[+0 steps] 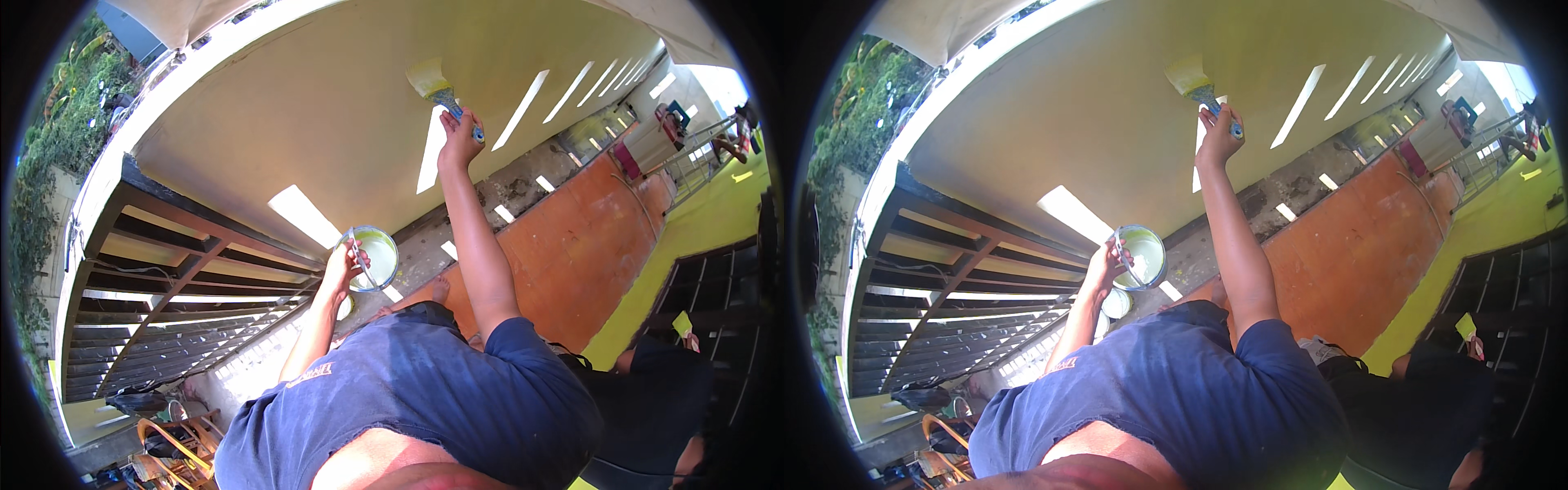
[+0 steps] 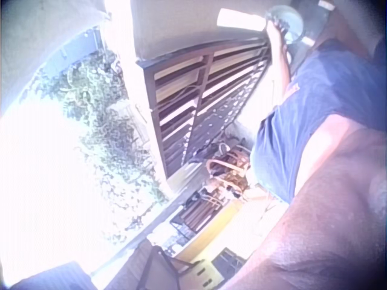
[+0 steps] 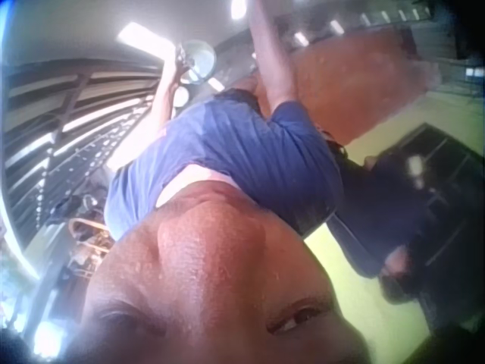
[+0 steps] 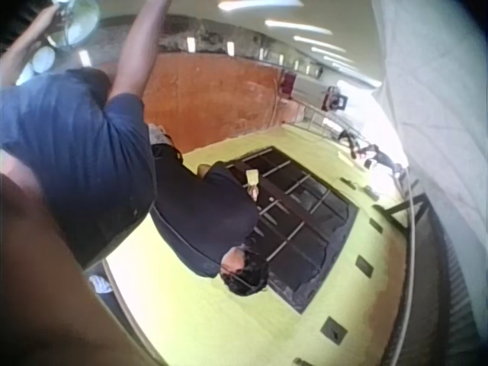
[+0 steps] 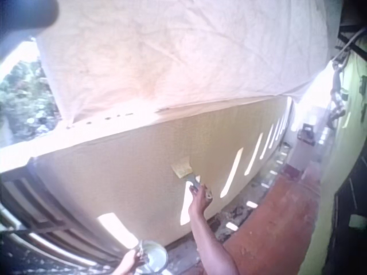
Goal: The person paints a ceiling using a paintbrush and a small paint can. They repeatedly dip the brush into the can and apply light-colored paint to the ceiling surface in a covered outdoor area.
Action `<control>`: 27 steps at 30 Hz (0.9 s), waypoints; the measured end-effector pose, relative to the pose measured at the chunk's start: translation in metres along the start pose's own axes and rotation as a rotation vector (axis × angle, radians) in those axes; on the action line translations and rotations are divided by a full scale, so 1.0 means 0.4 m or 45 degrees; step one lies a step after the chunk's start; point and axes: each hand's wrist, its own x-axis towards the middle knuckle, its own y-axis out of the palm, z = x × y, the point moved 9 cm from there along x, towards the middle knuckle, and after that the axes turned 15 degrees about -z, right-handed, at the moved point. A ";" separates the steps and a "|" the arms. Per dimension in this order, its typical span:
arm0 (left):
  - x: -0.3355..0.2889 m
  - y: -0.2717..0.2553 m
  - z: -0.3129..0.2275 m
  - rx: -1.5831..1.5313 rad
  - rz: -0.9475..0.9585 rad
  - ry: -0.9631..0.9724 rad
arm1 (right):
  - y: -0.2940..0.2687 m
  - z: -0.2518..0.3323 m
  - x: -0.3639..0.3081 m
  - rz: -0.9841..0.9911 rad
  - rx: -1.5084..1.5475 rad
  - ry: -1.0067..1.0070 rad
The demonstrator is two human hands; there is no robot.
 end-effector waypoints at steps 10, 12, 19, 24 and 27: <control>-0.003 -0.015 -0.011 0.037 0.027 0.005 | -0.109 -0.078 -0.006 -0.226 -0.291 0.083; -0.004 -0.019 -0.006 0.029 0.029 -0.022 | 0.002 0.020 -0.023 -0.110 -0.176 0.042; 0.009 -0.018 -0.013 0.017 0.010 0.000 | 0.320 0.428 -0.043 0.200 0.324 -0.268; 0.008 0.008 -0.024 0.020 0.012 0.013 | 0.379 0.433 0.037 0.202 0.296 -0.218; 0.013 0.031 -0.026 0.022 -0.002 -0.003 | 0.338 0.373 0.082 0.151 0.207 -0.143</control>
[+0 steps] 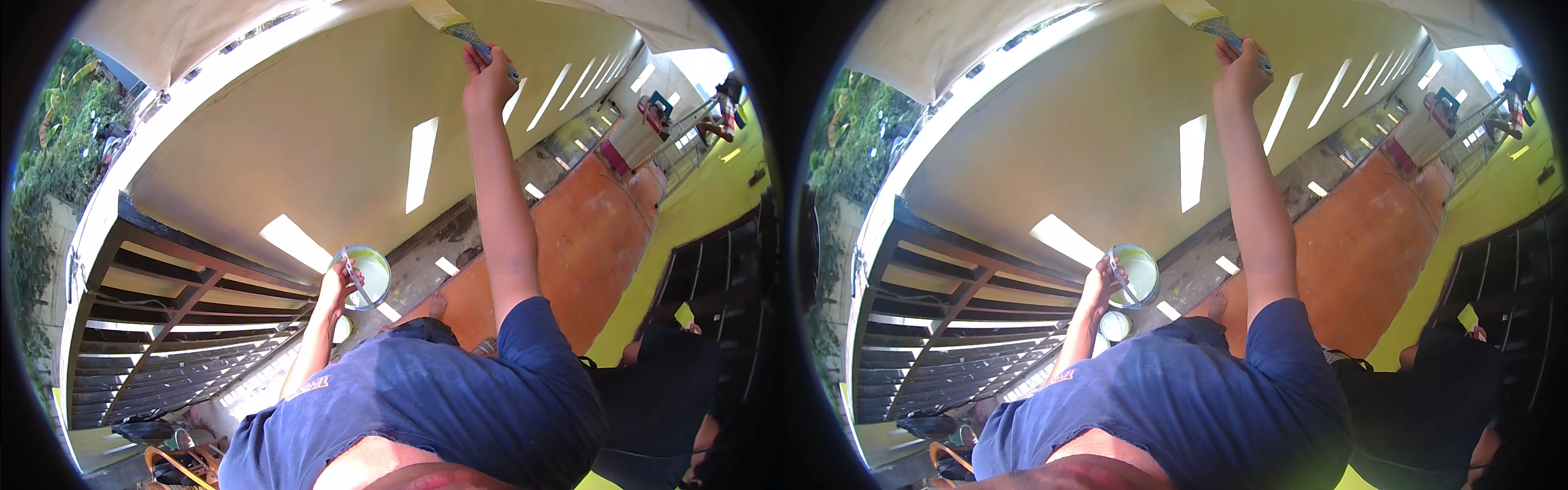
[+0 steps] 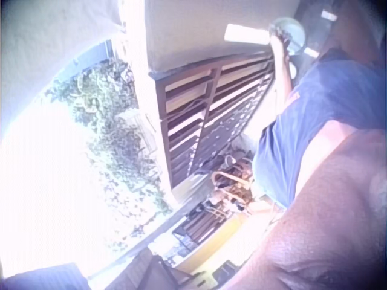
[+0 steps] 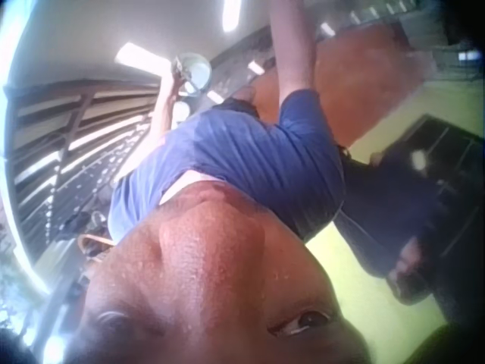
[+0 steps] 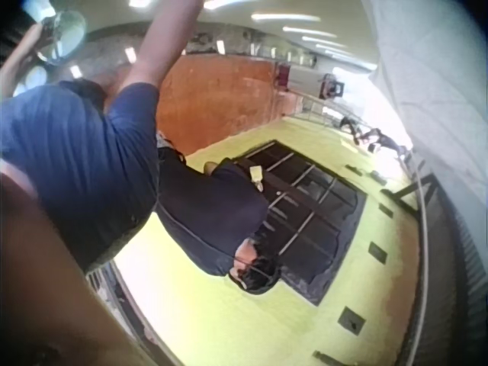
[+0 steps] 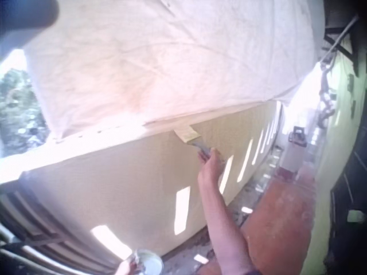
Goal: The person paints a ceiling using a paintbrush and a small paint can. They repeatedly dip the brush into the can and apply light-colored paint to the ceiling surface in a covered outdoor area.
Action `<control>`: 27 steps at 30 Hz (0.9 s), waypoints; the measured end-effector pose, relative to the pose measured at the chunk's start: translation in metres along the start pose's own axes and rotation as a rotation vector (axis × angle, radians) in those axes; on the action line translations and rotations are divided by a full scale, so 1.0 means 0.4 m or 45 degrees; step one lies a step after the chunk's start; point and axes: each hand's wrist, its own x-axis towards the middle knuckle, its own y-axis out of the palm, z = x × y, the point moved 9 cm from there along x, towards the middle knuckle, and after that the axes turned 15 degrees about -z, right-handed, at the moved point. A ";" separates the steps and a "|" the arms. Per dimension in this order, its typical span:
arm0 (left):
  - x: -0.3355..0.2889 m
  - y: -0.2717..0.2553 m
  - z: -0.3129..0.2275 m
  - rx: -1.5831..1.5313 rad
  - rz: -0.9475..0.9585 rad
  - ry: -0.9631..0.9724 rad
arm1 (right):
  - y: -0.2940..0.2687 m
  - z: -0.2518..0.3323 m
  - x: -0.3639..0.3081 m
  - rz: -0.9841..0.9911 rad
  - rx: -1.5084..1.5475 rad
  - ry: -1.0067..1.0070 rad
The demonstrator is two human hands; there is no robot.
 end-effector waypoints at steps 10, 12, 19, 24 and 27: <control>0.022 0.084 0.004 -0.031 -0.023 -0.027 | -0.068 0.041 -0.016 0.031 0.036 0.021; 0.018 0.112 -0.002 -0.027 0.015 -0.011 | -0.007 0.068 0.005 0.097 0.097 -0.013; 0.015 0.176 -0.006 -0.035 0.038 0.022 | -0.175 -0.109 0.029 0.061 0.029 0.138; 0.022 0.182 0.008 0.005 0.001 -0.003 | -0.516 -0.309 -0.002 -0.242 -0.243 0.303; 0.024 0.189 0.008 0.013 -0.024 -0.009 | -0.605 -0.325 -0.009 -0.323 -0.375 0.289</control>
